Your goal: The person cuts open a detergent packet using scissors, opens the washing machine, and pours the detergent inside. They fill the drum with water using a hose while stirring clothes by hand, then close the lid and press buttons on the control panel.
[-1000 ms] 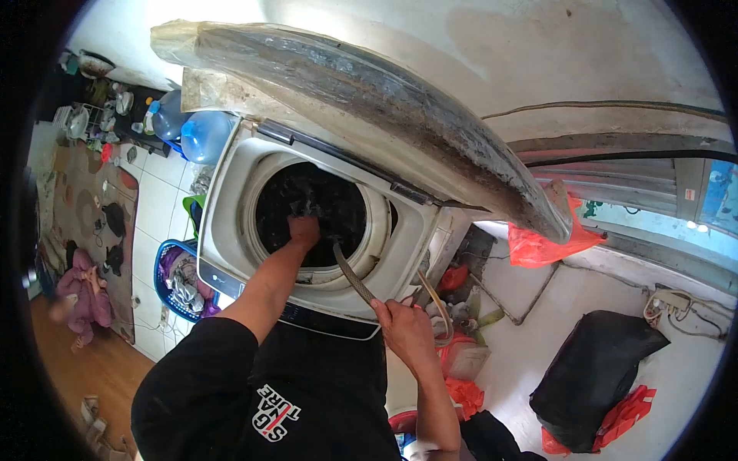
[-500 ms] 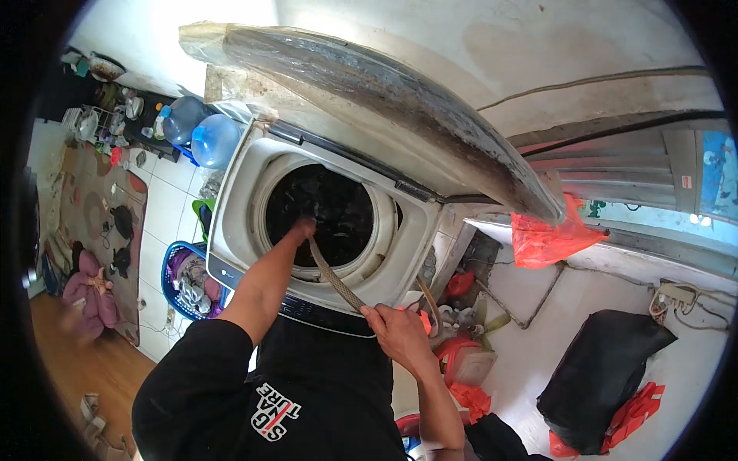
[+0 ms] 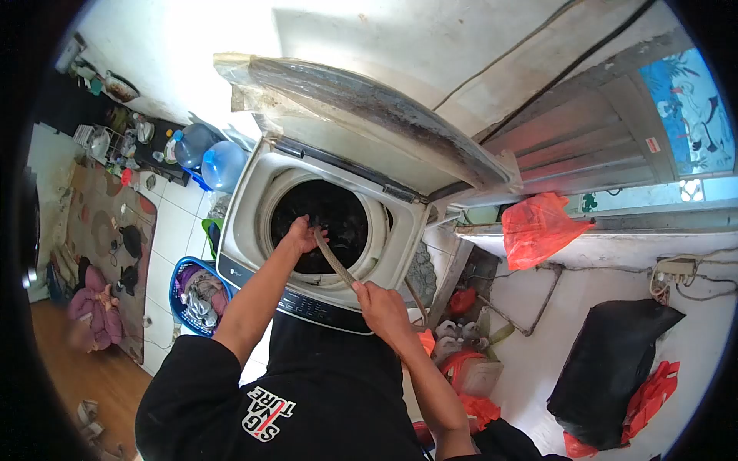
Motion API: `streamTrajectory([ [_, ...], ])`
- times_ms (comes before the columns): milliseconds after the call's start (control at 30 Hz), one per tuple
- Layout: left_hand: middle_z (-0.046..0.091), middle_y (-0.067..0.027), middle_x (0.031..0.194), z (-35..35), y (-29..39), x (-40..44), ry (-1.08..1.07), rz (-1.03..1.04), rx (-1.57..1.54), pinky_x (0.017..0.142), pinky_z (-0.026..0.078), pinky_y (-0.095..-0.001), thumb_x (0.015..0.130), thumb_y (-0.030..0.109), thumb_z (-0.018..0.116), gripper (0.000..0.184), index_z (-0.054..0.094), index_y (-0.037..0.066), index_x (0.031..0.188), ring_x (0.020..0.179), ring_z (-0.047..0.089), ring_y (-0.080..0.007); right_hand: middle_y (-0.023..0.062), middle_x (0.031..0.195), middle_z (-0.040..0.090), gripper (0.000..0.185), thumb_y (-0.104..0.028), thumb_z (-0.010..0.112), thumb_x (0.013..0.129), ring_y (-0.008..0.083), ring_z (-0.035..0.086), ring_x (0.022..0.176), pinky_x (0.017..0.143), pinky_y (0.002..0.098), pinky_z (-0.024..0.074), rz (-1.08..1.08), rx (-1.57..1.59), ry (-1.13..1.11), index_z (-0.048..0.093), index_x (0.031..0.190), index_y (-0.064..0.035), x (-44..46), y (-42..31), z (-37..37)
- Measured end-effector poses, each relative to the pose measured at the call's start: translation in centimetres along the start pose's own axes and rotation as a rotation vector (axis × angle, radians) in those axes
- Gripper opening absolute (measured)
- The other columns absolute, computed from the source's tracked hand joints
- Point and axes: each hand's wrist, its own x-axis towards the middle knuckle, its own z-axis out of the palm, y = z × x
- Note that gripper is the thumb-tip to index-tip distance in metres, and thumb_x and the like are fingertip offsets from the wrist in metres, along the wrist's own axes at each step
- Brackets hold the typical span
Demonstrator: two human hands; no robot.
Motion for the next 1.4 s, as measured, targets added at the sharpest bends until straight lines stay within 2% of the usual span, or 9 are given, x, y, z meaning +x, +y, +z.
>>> streamTrajectory([
  [233,0.05,-0.0225,0.131,4.2,-2.5,-12.0,-0.163,-0.147,-0.133,0.105,0.04,-0.0582,0.1,0.051,0.037,0.068,0.033,-0.006,0.137,0.119,0.052,-0.0386,0.0279,0.072,0.063,0.044,-0.032,0.04,0.104,0.0502,0.061,0.071,0.069,0.0594,0.0466,-0.079,-0.033,0.128,0.061,0.084,0.0007,2.2,1.3,5.7],
  [433,0.061,-0.0033,0.078,3.7,-4.9,-15.0,-0.146,-0.03,-0.194,0.067,0.053,-0.0362,0.105,0.037,0.04,0.031,0.054,0.01,0.098,0.07,0.062,-0.0189,0.0249,0.072,0.065,0.045,-0.032,0.038,0.104,0.0455,0.064,0.073,0.068,0.0543,0.0486,-0.169,0.063,0.083,0.059,0.085,0.0029,3.3,1.8,9.3],
  [567,0.039,0.003,0.062,2.5,-5.7,-14.5,-0.228,-0.002,-0.228,0.045,0.031,-0.0259,0.104,0.042,0.043,0.032,0.05,0.014,0.091,0.049,0.036,-0.0097,0.0198,0.069,0.066,0.042,-0.033,0.038,0.104,0.035,0.068,0.067,0.067,0.0472,0.0529,0.075,0.372,-0.414,0.062,0.097,0.0008,4.7,2.7,7.0],
  [667,0.034,0.0043,0.06,3.1,-5.6,-16.4,-0.14,0.032,-0.221,0.041,0.023,-0.024,0.104,0.044,0.044,0.033,0.047,0.015,0.089,0.045,0.027,-0.008,0.0129,0.08,0.07,0.042,-0.036,0.038,0.104,0.024,0.07,0.076,0.072,0.0395,0.0537,-0.024,0.362,-0.382,0.061,0.113,-0.0023,8.1,5.6,7.4],
  [733,0.034,0.0044,0.06,3.6,-5.4,-17.3,-0.137,0.043,-0.208,0.04,0.022,-0.0238,0.104,0.045,0.043,0.034,0.046,0.015,0.088,0.043,0.027,-0.008,0.0126,0.112,0.068,0.043,-0.038,0.038,0.104,0.0259,0.067,0.097,0.081,0.04,0.0526,0.135,0.752,-0.353,0.057,0.126,-0.0061,11.1,5.6,7.0],
  [933,0.03,0.0065,0.058,4.8,-7.1,-20.3,-0.096,0.054,-0.13,0.04,0.021,-0.0223,0.103,0.048,0.042,0.035,0.044,0.017,0.087,0.044,0.025,-0.0063,0.0175,0.136,0.052,0.048,-0.042,0.042,0.103,0.0352,0.058,0.116,0.09,0.0468,0.051,0.282,1.319,-0.413,0.051,0.133,-0.0059,20.9,4.3,13.1],
  [1100,0.031,0.0048,0.059,4.9,-7.8,-21.8,-0.132,0.045,-0.18,0.042,0.021,-0.0239,0.104,0.048,0.041,0.036,0.045,0.017,0.086,0.044,0.025,-0.0071,0.0228,0.135,0.051,0.048,-0.037,0.043,0.103,0.0367,0.064,0.107,0.085,0.0476,0.0542,0.315,1.511,-0.423,0.051,0.127,0.004,24.8,3.9,18.7],
  [1267,0.03,0.0047,0.058,4.8,-7.3,-22.1,-0.127,0.031,-0.235,0.041,0.021,-0.0242,0.104,0.048,0.041,0.036,0.046,0.017,0.087,0.045,0.024,-0.0075,0.0191,0.1,0.069,0.033,-0.024,0.046,0.1,0.0277,0.072,0.084,0.065,0.039,0.0572,0.278,1.035,-0.346,0.056,0.122,-0.0025,25.0,4.0,19.5],
  [1400,0.03,0.0045,0.058,4.4,-6.6,-21.6,-0.131,0.042,-0.24,0.041,0.022,-0.0245,0.104,0.048,0.04,0.037,0.045,0.016,0.087,0.044,0.024,-0.0078,0.0199,0.089,0.072,0.031,-0.025,0.048,0.097,0.0318,0.072,0.089,0.071,0.0442,0.0571,0.275,1.154,-0.364,0.064,0.111,-0.0024,24.7,3.3,18.0],
])
